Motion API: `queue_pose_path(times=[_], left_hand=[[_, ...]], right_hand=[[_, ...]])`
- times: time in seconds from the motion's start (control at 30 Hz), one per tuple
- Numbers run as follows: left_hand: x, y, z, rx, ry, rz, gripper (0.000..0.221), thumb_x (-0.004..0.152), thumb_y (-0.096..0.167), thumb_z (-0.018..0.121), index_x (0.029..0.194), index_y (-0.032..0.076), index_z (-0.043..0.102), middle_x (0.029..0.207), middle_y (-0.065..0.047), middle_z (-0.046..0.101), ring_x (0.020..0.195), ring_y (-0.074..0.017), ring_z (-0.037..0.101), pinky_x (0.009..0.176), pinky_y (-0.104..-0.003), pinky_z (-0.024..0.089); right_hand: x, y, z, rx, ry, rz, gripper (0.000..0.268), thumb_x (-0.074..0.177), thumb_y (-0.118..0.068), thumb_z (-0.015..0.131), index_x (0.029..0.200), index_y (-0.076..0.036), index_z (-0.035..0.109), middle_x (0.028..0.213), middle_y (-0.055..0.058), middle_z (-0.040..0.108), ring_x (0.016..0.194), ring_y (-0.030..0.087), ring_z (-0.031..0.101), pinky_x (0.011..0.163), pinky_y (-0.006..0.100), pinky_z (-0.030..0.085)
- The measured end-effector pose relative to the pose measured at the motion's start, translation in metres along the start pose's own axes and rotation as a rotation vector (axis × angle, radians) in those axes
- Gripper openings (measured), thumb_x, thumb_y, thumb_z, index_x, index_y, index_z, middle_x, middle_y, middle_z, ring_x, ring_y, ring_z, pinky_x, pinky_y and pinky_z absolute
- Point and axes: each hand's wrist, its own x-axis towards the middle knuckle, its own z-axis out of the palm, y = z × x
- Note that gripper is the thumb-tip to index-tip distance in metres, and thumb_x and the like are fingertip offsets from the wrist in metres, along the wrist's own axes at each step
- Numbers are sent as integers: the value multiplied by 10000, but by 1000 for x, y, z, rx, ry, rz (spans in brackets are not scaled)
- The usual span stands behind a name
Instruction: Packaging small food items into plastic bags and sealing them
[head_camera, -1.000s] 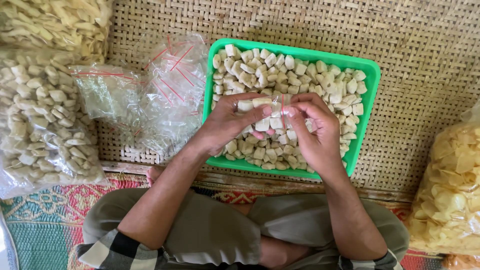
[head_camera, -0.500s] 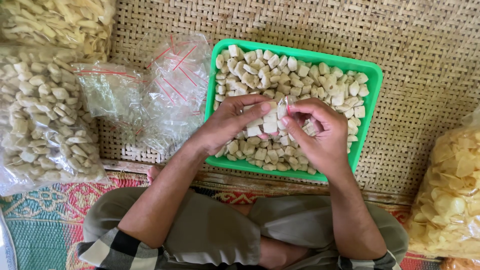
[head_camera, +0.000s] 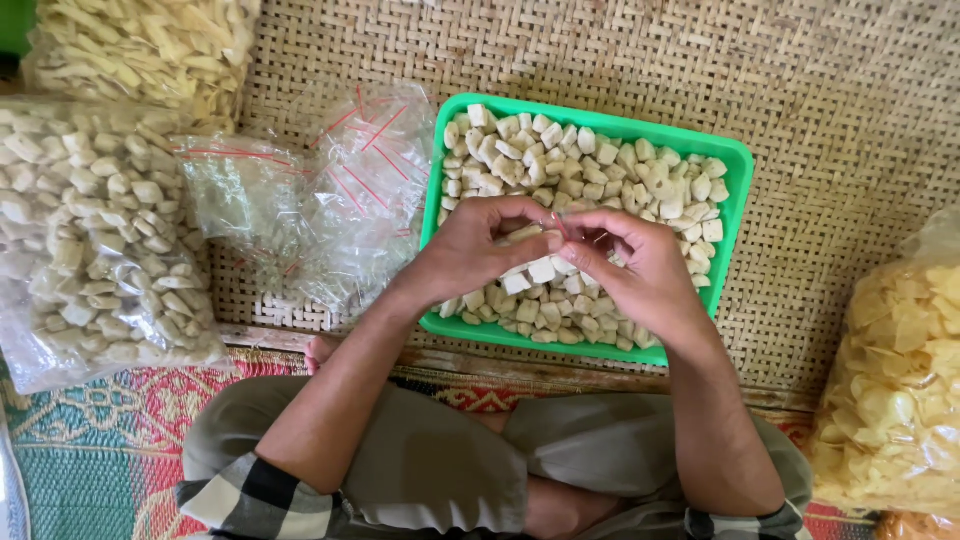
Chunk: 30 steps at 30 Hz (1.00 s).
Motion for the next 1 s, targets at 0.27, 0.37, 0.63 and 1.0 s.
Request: queue_pose_path(times=[0.27, 0.37, 0.63, 1.0], left_hand=[[7, -5, -18, -121, 167, 37, 209, 933, 168, 778, 1113, 84, 715, 1070, -139, 740, 1008, -150, 648, 859, -366, 609], [4, 10, -32, -151, 241, -5, 236, 913, 145, 782, 1115, 50, 705, 1019, -149, 714, 922, -177, 669, 788, -347, 640], [41, -5, -100, -257, 538, 48, 271, 900, 130, 803, 1098, -9, 681, 927, -146, 715, 809, -201, 744, 668, -323, 685], [131, -36, -229, 982, 622, 152, 341, 920, 352, 800, 796, 75, 643, 773, -93, 660, 646, -255, 566, 570, -431, 433]], right_hand=[[47, -25, -2, -215, -50, -39, 119, 930, -125, 772, 990, -22, 770, 836, 106, 731, 777, 126, 600, 605, 219, 409], [72, -44, 0, -321, -81, -128, 109, 944, -101, 758, 1007, -13, 766, 864, 127, 726, 777, 147, 596, 606, 245, 394], [180, -52, 26, -601, -123, -480, 39, 949, -47, 753, 920, -29, 772, 843, 151, 729, 777, 292, 703, 691, 358, 525], [319, -9, 65, -800, -77, -467, 46, 957, -134, 793, 934, -95, 801, 908, 73, 794, 779, 176, 759, 839, 446, 593]])
